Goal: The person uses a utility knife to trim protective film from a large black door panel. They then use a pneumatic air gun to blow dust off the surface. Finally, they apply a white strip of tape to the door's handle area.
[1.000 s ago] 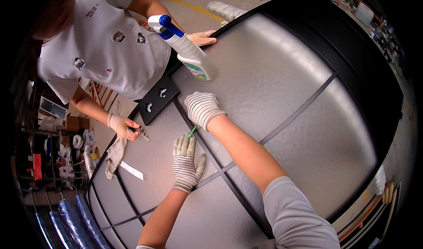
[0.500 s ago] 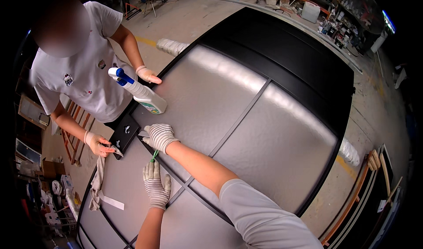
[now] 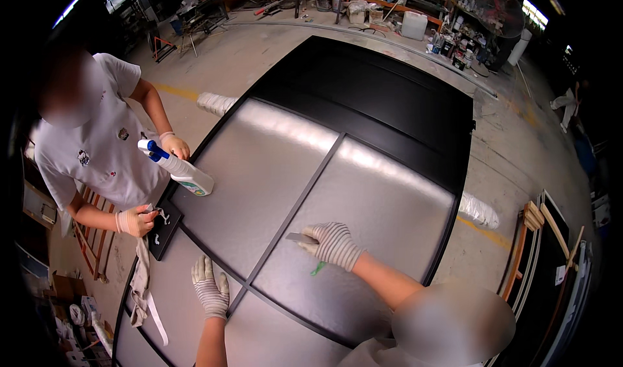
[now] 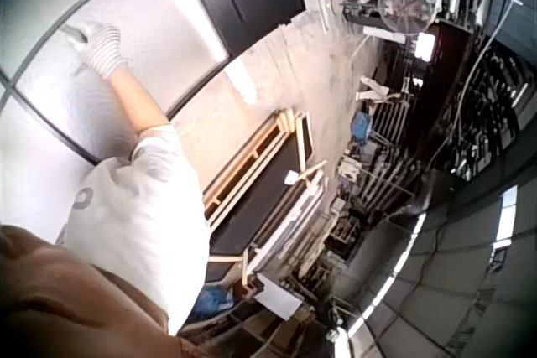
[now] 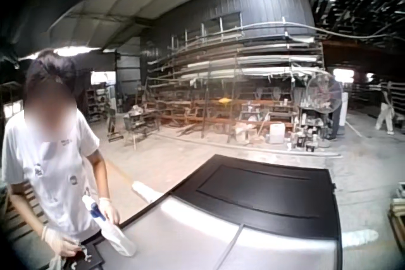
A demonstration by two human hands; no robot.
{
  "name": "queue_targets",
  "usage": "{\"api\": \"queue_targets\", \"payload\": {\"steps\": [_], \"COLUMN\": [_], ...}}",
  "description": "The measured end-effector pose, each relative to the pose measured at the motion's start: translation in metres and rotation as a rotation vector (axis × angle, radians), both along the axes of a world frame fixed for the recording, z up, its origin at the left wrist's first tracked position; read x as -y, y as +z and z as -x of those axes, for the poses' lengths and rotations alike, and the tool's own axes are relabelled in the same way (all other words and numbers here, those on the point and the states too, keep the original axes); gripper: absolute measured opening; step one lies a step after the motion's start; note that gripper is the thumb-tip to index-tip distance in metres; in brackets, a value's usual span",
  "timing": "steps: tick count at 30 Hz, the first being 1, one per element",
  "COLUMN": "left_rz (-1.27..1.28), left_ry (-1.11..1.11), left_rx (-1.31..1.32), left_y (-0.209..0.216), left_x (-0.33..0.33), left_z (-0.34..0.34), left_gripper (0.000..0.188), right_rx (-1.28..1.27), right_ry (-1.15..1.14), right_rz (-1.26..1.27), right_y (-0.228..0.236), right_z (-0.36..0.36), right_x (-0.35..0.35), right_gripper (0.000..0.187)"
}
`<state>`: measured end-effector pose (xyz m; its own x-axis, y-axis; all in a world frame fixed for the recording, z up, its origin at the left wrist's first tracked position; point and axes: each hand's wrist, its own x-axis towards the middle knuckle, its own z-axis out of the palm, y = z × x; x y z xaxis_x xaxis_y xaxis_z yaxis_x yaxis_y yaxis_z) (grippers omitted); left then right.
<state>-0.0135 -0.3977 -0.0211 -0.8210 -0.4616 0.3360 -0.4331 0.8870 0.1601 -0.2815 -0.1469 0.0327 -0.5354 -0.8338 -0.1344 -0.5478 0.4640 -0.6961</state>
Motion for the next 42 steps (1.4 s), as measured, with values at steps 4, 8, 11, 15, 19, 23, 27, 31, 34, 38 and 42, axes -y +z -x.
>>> {"api": "queue_targets", "payload": {"steps": [4, 8, 11, 15, 19, 23, 27, 31, 34, 38, 42], "left_rz": [0.042, 0.088, 0.147, 0.054, -0.025, 0.214, 0.002, -0.033, -0.073, -0.127, -0.204], "left_ry": [-0.005, -0.026, 0.083, 0.489, 0.599, 0.367, 0.181, 0.127, 0.133, 0.111, 0.096], "left_rx": [0.016, 0.063, 0.202, 0.312, 0.246, 0.007, 0.055, 0.102, 0.186, 0.216, 0.263], "left_y": [0.002, -0.003, -0.008, -0.013, -0.01, -0.039, -0.026, -0.022, -0.006, 0.003, 0.004], "left_x": [-0.001, 0.004, 0.006, -0.011, -0.075, -0.13, -0.181, -0.223, -0.259, -0.3, -0.342], "left_z": [-0.002, -0.001, -0.004, 0.004, 0.032, 0.01, 0.006, 0.003, 0.001, -0.003, -0.008], "left_gripper": [0.056, 0.059, 0.061, 0.06, 0.054, 0.057, 0.058, 0.062, 0.062, 0.064, 0.067], "right_rx": [-0.287, -0.315, -0.373, -0.258, -0.21, -0.225, -0.207, -0.212, -0.209, -0.237, -0.234], "right_ry": [-0.299, -0.578, -0.581, -0.551, -0.524, -0.514, -0.492, -0.487, -0.484, -0.479, -0.459], "right_rz": [-0.26, -0.276, -0.302, -0.232, -0.213, -0.179, -0.158, -0.202, -0.215, -0.2, -0.172], "right_y": [-0.011, -0.023, -0.025, -0.02, -0.024, -0.027, -0.023, -0.015, -0.013, -0.018, -0.014], "right_z": [0.03, 0.04, 0.041, 0.047, 0.051, 0.05, 0.051, 0.048, 0.047, 0.049, 0.053], "right_x": [-0.113, -0.153, -0.137, -0.133, -0.14, -0.139, -0.143, -0.144, -0.143, -0.14, -0.145], "right_gripper": [0.031, 0.032, 0.032, 0.031, 0.029, 0.029, 0.029, 0.03, 0.029, 0.028, 0.026]}}
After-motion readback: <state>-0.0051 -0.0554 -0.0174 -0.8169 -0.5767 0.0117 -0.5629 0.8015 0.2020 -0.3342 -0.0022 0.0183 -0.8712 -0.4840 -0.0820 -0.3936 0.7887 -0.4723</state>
